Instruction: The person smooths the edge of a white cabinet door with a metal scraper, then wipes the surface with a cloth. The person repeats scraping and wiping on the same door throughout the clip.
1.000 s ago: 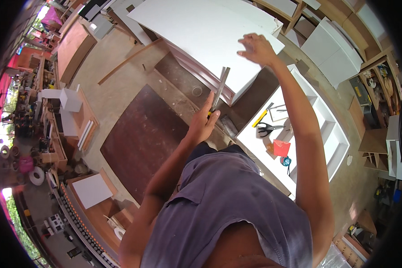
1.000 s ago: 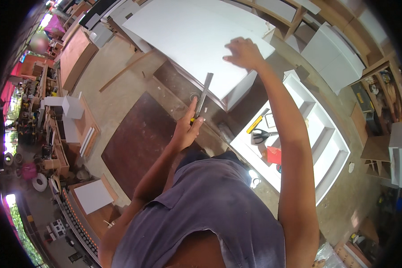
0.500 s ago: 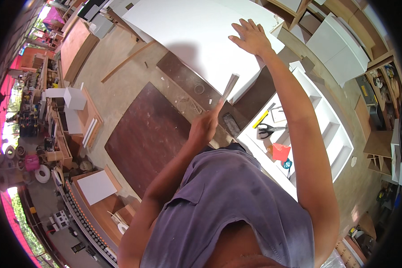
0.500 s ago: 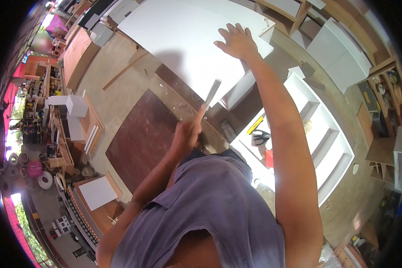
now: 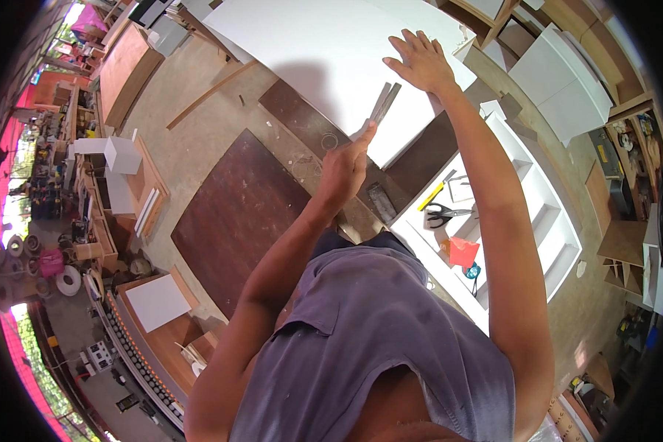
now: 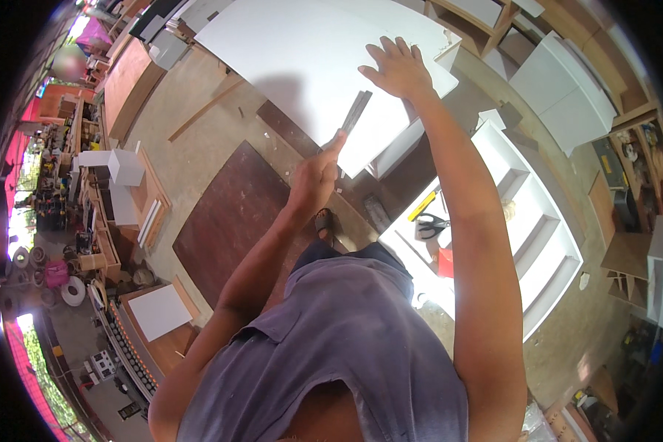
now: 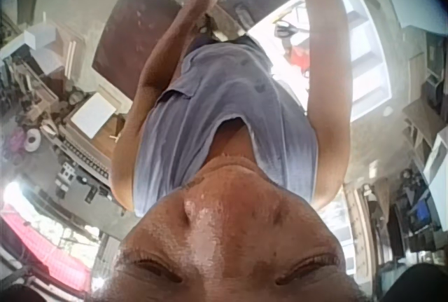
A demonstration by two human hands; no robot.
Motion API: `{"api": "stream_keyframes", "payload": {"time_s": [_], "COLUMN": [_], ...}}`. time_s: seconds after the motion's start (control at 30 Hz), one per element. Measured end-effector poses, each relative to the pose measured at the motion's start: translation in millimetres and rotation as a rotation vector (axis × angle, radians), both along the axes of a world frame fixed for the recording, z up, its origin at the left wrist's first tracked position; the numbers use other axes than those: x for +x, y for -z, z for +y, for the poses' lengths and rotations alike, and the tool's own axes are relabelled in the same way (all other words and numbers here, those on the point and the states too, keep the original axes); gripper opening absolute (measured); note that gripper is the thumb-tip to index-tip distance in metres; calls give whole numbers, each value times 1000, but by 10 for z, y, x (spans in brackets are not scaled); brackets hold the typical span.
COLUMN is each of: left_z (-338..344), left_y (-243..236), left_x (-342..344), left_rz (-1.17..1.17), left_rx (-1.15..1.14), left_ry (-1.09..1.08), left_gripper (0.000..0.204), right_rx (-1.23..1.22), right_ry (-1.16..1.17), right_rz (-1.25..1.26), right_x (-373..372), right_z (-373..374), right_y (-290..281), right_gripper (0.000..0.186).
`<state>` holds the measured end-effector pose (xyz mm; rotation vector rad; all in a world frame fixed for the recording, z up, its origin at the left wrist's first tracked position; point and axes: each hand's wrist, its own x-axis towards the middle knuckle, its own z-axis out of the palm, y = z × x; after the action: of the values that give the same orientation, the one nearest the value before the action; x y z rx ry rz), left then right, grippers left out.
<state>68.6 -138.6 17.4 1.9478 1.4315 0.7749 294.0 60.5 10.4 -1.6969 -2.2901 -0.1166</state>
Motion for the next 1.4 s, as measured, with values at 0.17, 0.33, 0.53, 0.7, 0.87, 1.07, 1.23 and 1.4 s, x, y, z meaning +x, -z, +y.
{"api": "stream_keyframes", "payload": {"time_s": [0.17, 0.33, 0.53, 0.7, 0.87, 1.07, 1.23, 1.4], "left_z": [-628, -100, -514, -58, -535, 146, -191, -394], "left_y": [175, 9, 45, -44, 98, 28, -98, -54], "left_x": [-285, 40, -225, -132, -484, -450, -287, -266], "left_rz": [-110, 11, 45, -104, 28, 174, 34, -24], "left_rx": [-51, -2, -54, -165, -44, -95, -21, -7], "left_ry": [134, 32, 154, 89, 174, 77, 158, 282], "left_gripper": [51, 58, 53, 50, 62, 60, 58, 58], "right_rx": [-27, -26, -35, -53, -84, -17, 34, 44], "right_ry": [29, 1, 28, 2, 156, 103, 94, 93], "right_rz": [-18, -19, -22, -2, -3, -2, -10, 6], "right_x": [77, -2, 77, -22, -189, -265, -156, -212], "right_z": [-5, -27, -43, 88, 67, 44, 95, 103], "right_y": [-35, -51, -16, -59, -151, -21, 60, 27], "right_gripper": [67, 66, 66, 63, 60, 69, 68, 66]}}
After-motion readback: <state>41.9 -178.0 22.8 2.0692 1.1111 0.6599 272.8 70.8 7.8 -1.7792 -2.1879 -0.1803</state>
